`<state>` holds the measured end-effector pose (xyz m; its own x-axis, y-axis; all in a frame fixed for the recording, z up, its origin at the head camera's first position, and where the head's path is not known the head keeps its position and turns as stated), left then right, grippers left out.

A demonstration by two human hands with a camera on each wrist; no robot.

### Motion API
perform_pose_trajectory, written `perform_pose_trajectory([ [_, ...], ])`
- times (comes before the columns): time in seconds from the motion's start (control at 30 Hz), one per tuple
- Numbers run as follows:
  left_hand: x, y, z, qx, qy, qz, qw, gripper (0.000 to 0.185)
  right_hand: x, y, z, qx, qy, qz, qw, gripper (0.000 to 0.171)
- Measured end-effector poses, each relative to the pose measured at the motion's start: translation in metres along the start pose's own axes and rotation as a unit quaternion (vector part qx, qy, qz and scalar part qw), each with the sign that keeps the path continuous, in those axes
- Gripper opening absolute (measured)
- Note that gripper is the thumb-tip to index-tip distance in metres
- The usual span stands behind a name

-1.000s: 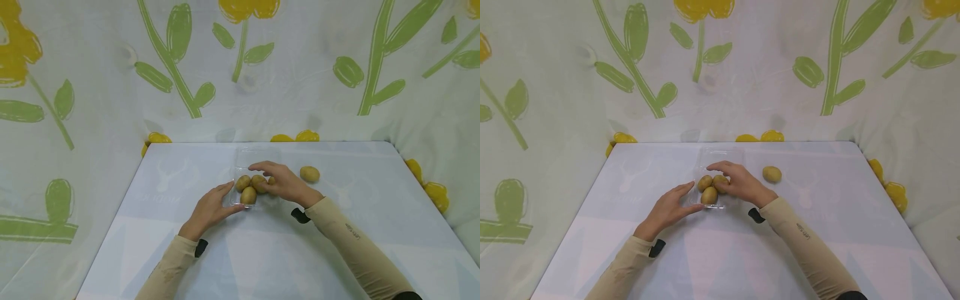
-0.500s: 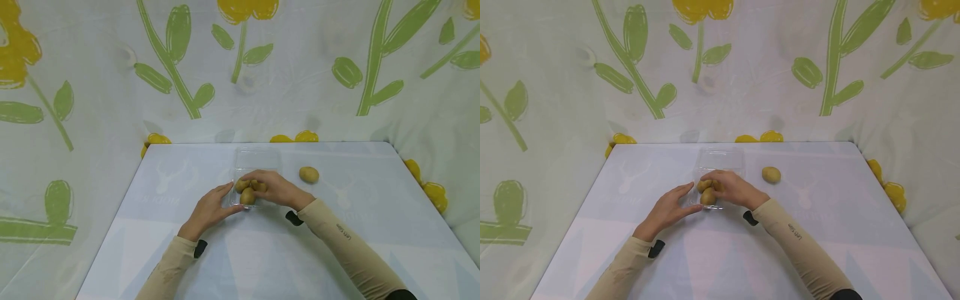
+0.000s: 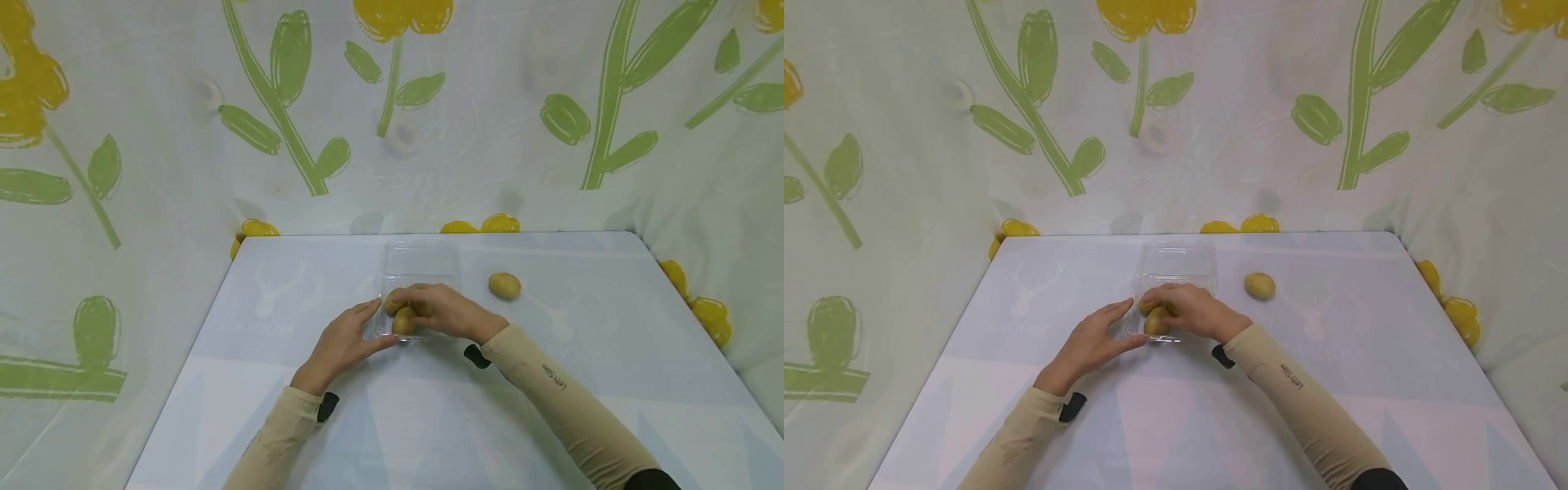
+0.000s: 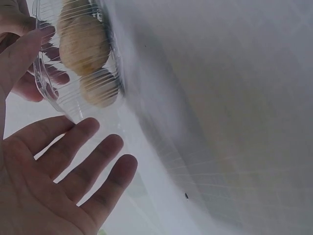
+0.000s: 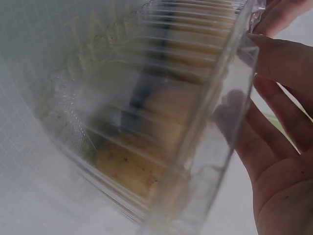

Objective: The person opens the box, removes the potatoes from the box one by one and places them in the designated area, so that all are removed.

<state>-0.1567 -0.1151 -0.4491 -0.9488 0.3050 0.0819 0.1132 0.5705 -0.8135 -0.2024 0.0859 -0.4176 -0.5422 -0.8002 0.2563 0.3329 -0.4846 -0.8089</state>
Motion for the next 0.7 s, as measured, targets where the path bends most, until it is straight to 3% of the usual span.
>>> perform_pose_trajectory([
  [0.2, -0.0003, -0.0007, -0.0005, 0.001, -0.001, 0.0, 1.0, 0.088, 0.0016, 0.0032, -0.0027, -0.027, 0.0, 0.014, 1.0, 0.049],
  [0.5, 0.0005, -0.0003, -0.0002, 0.008, -0.001, 0.001, 1.0, 0.088, 0.0009, 0.0074, -0.006, -0.082, 0.06, 0.051, 0.994, 0.049],
  [0.7, 0.0009, -0.0002, -0.0003, 0.013, -0.002, 0.001, 0.9999, 0.088, 0.0027, 0.0097, -0.0057, -0.09, 0.045, 0.061, 0.993, 0.044],
])
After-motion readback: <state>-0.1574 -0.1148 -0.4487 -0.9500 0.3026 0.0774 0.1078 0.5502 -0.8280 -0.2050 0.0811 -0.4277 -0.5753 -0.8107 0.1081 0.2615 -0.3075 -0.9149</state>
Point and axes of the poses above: each hand's wrist, its own x-axis towards the middle knuckle, its own y-axis out of the palm, z = x × y, the point moved 3 cm from there along x, towards the middle knuckle, and after that the axes turned 4 degrees about -x, right-handed, at the moved point
